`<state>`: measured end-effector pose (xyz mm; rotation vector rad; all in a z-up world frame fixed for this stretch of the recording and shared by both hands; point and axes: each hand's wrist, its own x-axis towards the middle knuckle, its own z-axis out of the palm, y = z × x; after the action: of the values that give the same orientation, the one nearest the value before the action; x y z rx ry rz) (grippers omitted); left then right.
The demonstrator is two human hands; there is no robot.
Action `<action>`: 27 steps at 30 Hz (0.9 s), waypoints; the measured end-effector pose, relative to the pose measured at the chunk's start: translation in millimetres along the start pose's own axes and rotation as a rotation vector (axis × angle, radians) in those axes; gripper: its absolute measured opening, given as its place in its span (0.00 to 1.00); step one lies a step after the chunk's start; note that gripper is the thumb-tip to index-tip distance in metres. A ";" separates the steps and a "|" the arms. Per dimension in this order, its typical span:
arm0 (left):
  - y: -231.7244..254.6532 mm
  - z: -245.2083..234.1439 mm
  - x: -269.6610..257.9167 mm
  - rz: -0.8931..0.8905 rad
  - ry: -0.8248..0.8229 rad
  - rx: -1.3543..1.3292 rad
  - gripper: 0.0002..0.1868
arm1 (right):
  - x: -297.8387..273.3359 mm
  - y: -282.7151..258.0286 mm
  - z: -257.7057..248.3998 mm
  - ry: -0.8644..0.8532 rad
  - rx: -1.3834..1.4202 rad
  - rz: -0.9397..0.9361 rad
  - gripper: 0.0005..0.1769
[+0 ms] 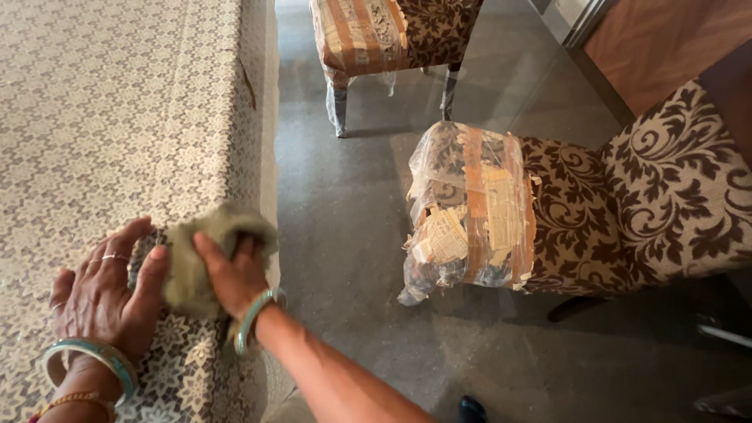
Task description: The person wipes a patterned tablecloth on a dining table using a green cloth. They move the cloth across the surface and along the edges, smoothing the fabric as they clean.
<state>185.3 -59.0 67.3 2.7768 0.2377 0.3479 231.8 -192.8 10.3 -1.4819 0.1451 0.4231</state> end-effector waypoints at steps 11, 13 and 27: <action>4.7 15.9 7.6 0.005 0.059 0.292 0.26 | -15.6 -3.7 -9.8 -0.011 -0.112 0.141 0.72; 14.1 12.4 5.6 -0.015 0.068 0.269 0.24 | 4.6 -9.5 -10.7 -0.008 -0.173 0.234 0.73; 24.7 74.2 221.7 -0.111 -0.046 0.135 0.32 | 201.2 -83.0 -24.8 0.131 0.108 0.120 0.67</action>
<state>420.0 -59.4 54.5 2.8844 0.4168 0.2486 450.6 -182.4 15.0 -1.3990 0.3568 0.4086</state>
